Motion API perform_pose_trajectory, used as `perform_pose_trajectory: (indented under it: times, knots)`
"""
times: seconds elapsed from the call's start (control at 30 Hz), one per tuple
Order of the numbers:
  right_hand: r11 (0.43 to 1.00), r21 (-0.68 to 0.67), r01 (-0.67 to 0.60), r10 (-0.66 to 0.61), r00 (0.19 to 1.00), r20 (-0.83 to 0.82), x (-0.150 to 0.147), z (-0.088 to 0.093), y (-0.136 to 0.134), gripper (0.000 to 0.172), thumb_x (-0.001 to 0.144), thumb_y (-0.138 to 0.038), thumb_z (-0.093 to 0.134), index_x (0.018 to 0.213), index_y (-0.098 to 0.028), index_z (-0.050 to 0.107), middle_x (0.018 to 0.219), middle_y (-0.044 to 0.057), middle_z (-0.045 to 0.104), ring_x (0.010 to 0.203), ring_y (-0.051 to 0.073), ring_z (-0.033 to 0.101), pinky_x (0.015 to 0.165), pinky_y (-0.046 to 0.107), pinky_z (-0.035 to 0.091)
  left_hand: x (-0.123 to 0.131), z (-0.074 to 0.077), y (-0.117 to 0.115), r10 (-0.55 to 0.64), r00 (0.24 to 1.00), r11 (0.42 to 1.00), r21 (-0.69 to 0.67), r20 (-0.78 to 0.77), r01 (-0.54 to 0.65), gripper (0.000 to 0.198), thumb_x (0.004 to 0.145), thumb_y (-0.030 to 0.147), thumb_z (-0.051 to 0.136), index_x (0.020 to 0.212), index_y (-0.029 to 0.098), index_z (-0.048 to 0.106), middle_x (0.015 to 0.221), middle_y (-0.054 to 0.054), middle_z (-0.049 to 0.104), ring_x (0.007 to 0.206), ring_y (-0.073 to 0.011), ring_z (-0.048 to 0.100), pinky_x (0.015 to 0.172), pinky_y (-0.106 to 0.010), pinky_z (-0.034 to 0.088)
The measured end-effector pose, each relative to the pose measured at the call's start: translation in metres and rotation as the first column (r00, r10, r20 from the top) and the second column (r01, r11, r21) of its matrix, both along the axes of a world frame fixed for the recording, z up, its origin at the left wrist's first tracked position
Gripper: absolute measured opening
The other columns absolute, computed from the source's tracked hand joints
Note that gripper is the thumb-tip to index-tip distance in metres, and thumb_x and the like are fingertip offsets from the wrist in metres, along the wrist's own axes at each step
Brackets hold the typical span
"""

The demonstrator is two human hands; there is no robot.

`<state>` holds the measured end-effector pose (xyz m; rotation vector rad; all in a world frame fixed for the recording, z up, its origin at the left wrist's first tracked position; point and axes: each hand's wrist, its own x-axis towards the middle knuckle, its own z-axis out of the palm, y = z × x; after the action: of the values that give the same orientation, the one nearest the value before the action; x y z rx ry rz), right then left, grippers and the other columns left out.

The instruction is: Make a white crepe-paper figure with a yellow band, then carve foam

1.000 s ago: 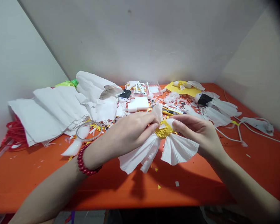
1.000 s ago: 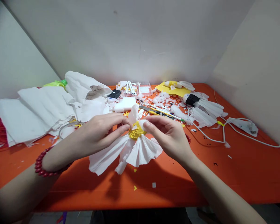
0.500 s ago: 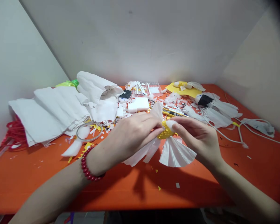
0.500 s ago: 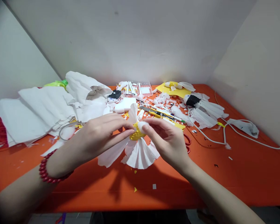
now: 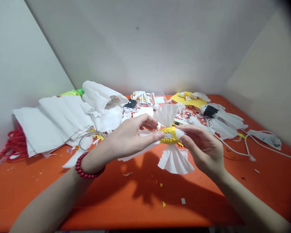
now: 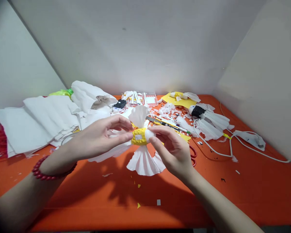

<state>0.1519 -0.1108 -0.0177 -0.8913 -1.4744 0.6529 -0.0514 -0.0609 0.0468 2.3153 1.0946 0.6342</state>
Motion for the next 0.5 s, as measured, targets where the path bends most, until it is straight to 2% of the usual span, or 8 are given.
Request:
perform_pose_trajectory:
  times: [0.07, 0.13, 0.23, 0.33, 0.5]
  knots:
    - [0.999, 0.042, -0.015, 0.013, 0.999, 0.043, 0.001, -0.003, 0.001, 0.022, 0.084, -0.015, 0.057, 0.104, -0.023, 0.061, 0.106, 0.004, 0.064, 0.097, 0.014, 0.063, 0.083, 0.025, 0.056, 0.002, 0.000, 0.004, -0.066, 0.998, 0.990, -0.127, -0.008, 0.065, 0.035, 0.082, 0.048, 0.055, 0.099, 0.018, 0.062, 0.101, -0.006, 0.068, 0.091, -0.0187, 0.064, 0.076, -0.031, 0.053]
    - [0.999, 0.052, -0.016, 0.012, 0.998, 0.068, 0.001, -0.005, 0.002, 0.023, 0.084, -0.015, 0.056, 0.105, -0.023, 0.061, 0.106, 0.004, 0.064, 0.096, 0.013, 0.062, 0.083, 0.025, 0.056, 0.004, -0.002, 0.007, -0.118, 0.993, 0.978, -0.176, -0.005, 0.115, 0.034, 0.082, 0.048, 0.055, 0.098, 0.019, 0.064, 0.101, -0.005, 0.069, 0.092, -0.0187, 0.064, 0.080, -0.031, 0.052]
    - [0.999, -0.028, -0.035, 0.038, 0.994, 0.104, 0.001, -0.006, 0.004, 0.022, 0.084, -0.021, 0.056, 0.106, -0.021, 0.060, 0.105, 0.006, 0.063, 0.094, 0.015, 0.062, 0.081, 0.027, 0.056, 0.006, -0.007, 0.009, -0.138, 0.990, 0.976, -0.166, 0.010, 0.138, 0.032, 0.083, 0.048, 0.054, 0.095, 0.021, 0.067, 0.099, -0.003, 0.070, 0.092, -0.0186, 0.065, 0.082, -0.031, 0.051]
    - [0.993, -0.116, -0.027, 0.042, 0.991, 0.129, 0.000, -0.006, 0.008, 0.025, 0.080, -0.028, 0.062, 0.104, -0.018, 0.060, 0.099, 0.008, 0.064, 0.089, 0.016, 0.062, 0.079, 0.029, 0.055, 0.007, -0.014, 0.010, -0.098, 0.995, 0.987, -0.128, 0.017, 0.099, 0.037, 0.081, 0.052, 0.054, 0.093, 0.020, 0.068, 0.098, -0.005, 0.070, 0.090, -0.0203, 0.065, 0.079, -0.033, 0.052]
    - [0.982, -0.190, 0.015, 0.008, 0.993, 0.120, -0.002, -0.009, 0.011, 0.024, 0.079, -0.030, 0.063, 0.099, -0.017, 0.061, 0.092, 0.007, 0.065, 0.079, 0.014, 0.062, 0.074, 0.028, 0.054, 0.011, -0.023, 0.010, -0.084, 0.996, 0.983, -0.159, 0.036, 0.089, 0.036, 0.079, 0.051, 0.057, 0.096, 0.021, 0.067, 0.100, -0.004, 0.070, 0.092, -0.0194, 0.066, 0.079, -0.030, 0.052]
